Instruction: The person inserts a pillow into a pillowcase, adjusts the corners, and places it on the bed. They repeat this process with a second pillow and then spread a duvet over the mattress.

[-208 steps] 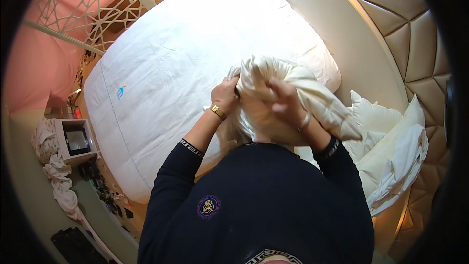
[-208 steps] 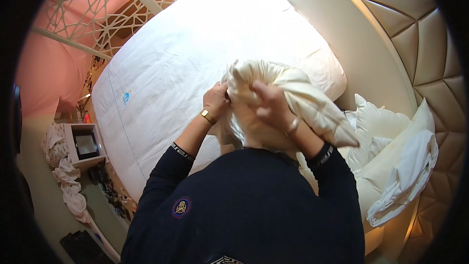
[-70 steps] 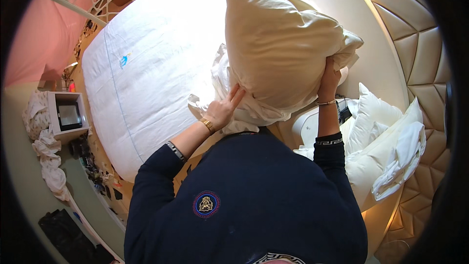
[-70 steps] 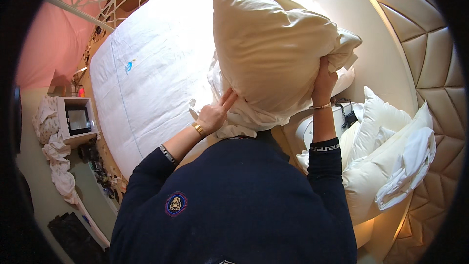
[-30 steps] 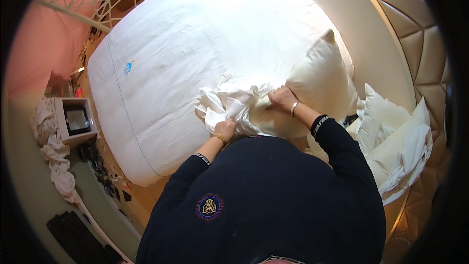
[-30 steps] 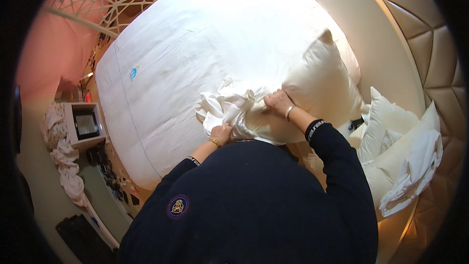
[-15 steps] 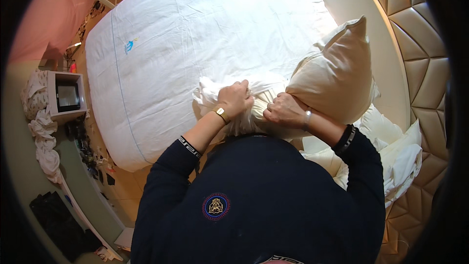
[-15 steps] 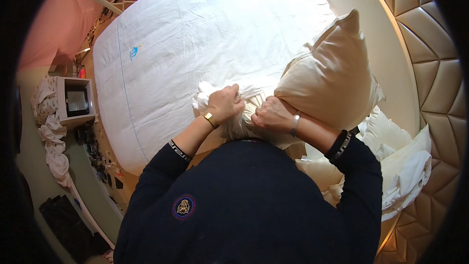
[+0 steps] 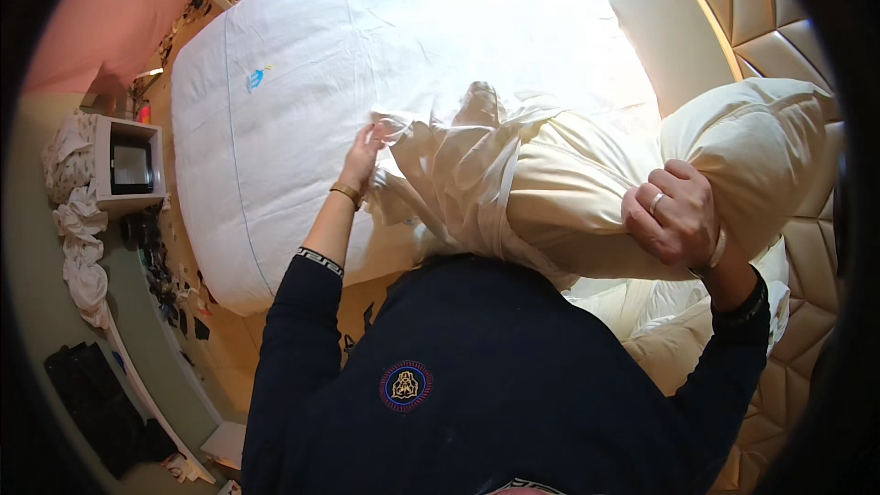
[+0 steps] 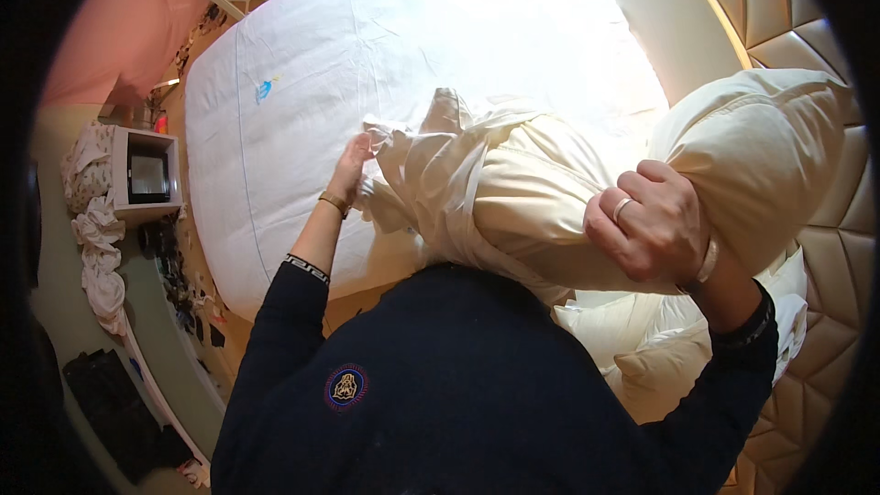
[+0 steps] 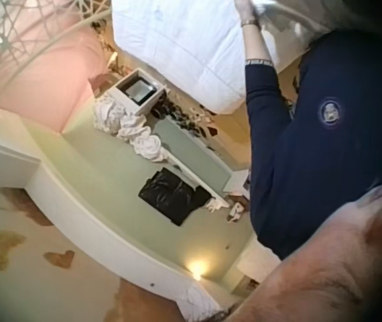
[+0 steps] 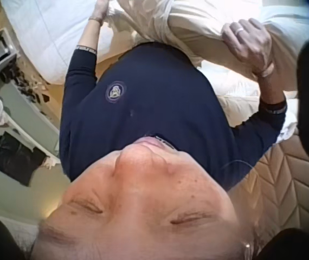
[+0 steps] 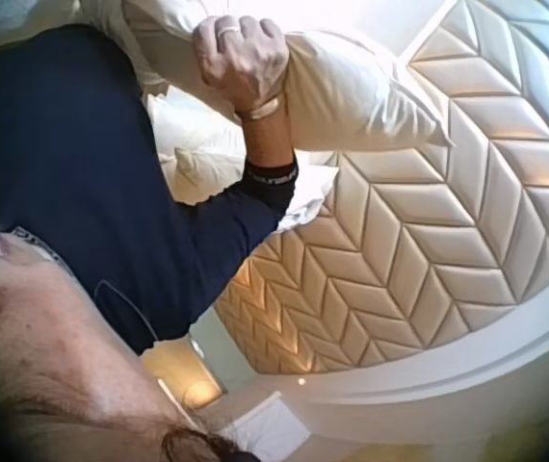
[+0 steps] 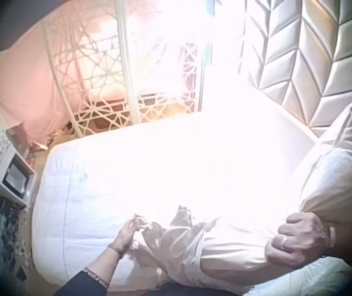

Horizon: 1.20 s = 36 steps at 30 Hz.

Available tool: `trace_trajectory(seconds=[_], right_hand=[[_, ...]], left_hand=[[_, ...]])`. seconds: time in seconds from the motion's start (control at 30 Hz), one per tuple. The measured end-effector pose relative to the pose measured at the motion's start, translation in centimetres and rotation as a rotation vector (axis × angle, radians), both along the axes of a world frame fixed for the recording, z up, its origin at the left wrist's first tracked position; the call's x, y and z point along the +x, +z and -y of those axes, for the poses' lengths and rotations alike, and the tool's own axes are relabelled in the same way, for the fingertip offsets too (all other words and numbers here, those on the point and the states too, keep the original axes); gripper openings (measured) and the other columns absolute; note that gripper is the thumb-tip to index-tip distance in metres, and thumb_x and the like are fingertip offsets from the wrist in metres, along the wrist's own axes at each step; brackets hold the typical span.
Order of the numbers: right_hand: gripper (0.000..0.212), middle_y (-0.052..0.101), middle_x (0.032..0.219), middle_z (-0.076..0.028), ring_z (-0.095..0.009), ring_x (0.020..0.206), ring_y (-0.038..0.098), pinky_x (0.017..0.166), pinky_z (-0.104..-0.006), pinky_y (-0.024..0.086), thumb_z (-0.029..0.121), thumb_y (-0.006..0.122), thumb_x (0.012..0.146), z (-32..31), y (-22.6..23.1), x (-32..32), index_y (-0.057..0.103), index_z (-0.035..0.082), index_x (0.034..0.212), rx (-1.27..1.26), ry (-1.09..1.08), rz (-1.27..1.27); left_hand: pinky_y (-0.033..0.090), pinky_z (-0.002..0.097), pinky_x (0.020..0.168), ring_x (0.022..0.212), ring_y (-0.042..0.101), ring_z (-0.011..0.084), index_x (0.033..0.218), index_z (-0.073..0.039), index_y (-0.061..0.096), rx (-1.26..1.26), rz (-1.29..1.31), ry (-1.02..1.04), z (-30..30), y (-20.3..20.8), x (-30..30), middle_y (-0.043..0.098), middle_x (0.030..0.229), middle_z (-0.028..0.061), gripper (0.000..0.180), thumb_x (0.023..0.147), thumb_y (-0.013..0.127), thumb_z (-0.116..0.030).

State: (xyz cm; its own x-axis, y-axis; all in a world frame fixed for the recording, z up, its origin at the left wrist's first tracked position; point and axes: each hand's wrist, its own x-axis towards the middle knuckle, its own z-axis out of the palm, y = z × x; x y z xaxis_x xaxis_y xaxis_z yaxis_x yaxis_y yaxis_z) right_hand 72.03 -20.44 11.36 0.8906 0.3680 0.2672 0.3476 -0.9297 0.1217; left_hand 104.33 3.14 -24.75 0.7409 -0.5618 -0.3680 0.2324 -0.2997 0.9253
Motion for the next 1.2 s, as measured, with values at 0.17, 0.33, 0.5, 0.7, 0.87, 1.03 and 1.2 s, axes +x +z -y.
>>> trace_trajectory(seconds=[0.17, 0.33, 0.5, 0.7, 0.87, 1.03, 1.2], right_hand=[[0.019, 0.044, 0.057, -0.003, -0.015, 0.051, 0.044, 0.047, -0.0273, 0.034, 0.008, 0.061, 0.052, -1.3, 2.9, -0.2, 0.059, 0.000, 0.069, -0.102, 0.023, 0.013], [0.022, 0.043, 0.057, -0.003, -0.014, 0.051, 0.045, 0.047, -0.0269, 0.034, 0.009, 0.059, 0.051, -1.5, 3.5, -0.9, 0.059, -0.001, 0.070, -0.181, 0.048, 0.010], [0.021, 0.044, 0.057, -0.004, -0.016, 0.050, 0.045, 0.047, -0.0282, 0.035, 0.009, 0.059, 0.054, -1.7, 5.8, -2.4, 0.059, -0.003, 0.071, -0.174, 0.001, -0.062], [0.023, 0.050, 0.067, -0.011, -0.026, 0.058, 0.053, 0.054, -0.0361, 0.041, 0.008, 0.065, 0.065, 2.7, 6.8, -5.6, 0.058, -0.004, 0.083, -0.016, -0.191, 0.073], [0.021, 0.057, 0.077, -0.013, -0.031, 0.070, 0.059, 0.065, -0.0388, 0.045, 0.013, 0.065, 0.075, 4.7, 8.2, -6.0, 0.061, -0.001, 0.090, -0.170, -0.292, 0.088], [0.015, 0.059, 0.076, -0.013, -0.029, 0.065, 0.058, 0.059, -0.0357, 0.045, 0.005, 0.069, 0.075, 8.5, 8.4, -6.3, 0.062, -0.001, 0.087, -0.073, -0.301, 0.154], [0.010, 0.059, 0.074, -0.012, -0.024, 0.064, 0.059, 0.058, -0.0313, 0.047, 0.006, 0.067, 0.083, 11.3, 8.3, -6.7, 0.063, -0.002, 0.089, -0.072, -0.341, 0.233]], left_hand=[[0.050, 0.0285, 0.076, 0.086, 0.061, 0.0162, 0.114, 0.001, 0.058, -0.267, -0.434, 0.033, 4.5, 5.9, -3.1, 0.064, 0.099, 0.0079, 0.056, 0.091, 0.058, -0.050], [0.049, 0.0258, 0.060, 0.064, 0.059, 0.0128, 0.085, -0.001, 0.067, -0.329, -0.164, 0.231, 6.4, 4.3, -0.5, 0.065, 0.076, 0.0040, 0.036, 0.097, 0.055, -0.032], [0.050, 0.0308, 0.063, 0.067, 0.060, 0.0153, 0.086, 0.003, 0.068, -0.076, 0.038, 0.401, 2.2, -2.9, 6.8, 0.067, 0.079, 0.0071, 0.037, 0.095, 0.053, -0.029], [0.048, 0.0382, 0.064, 0.064, 0.058, 0.0206, 0.075, 0.009, 0.066, 0.214, 0.116, 0.684, -6.1, -6.7, 13.5, 0.067, 0.074, 0.0116, 0.038, 0.083, 0.058, -0.028], [0.049, 0.0426, 0.061, 0.066, 0.062, 0.0247, 0.077, 0.009, 0.065, 0.401, 0.208, 0.735, -10.9, -4.3, 15.3, 0.067, 0.077, 0.0159, 0.036, 0.083, 0.058, -0.026], [0.050, 0.0415, 0.056, 0.064, 0.061, 0.0233, 0.074, 0.009, 0.063, 0.207, 0.146, 0.897, -20.2, -2.4, 18.8, 0.066, 0.076, 0.0129, 0.030, 0.080, 0.055, -0.020], [0.051, 0.0444, 0.061, 0.072, 0.066, 0.0299, 0.078, 0.012, 0.065, 0.579, 0.274, 1.111, -28.4, 2.0, 19.7, 0.068, 0.083, 0.0184, 0.036, 0.080, 0.055, -0.023]])
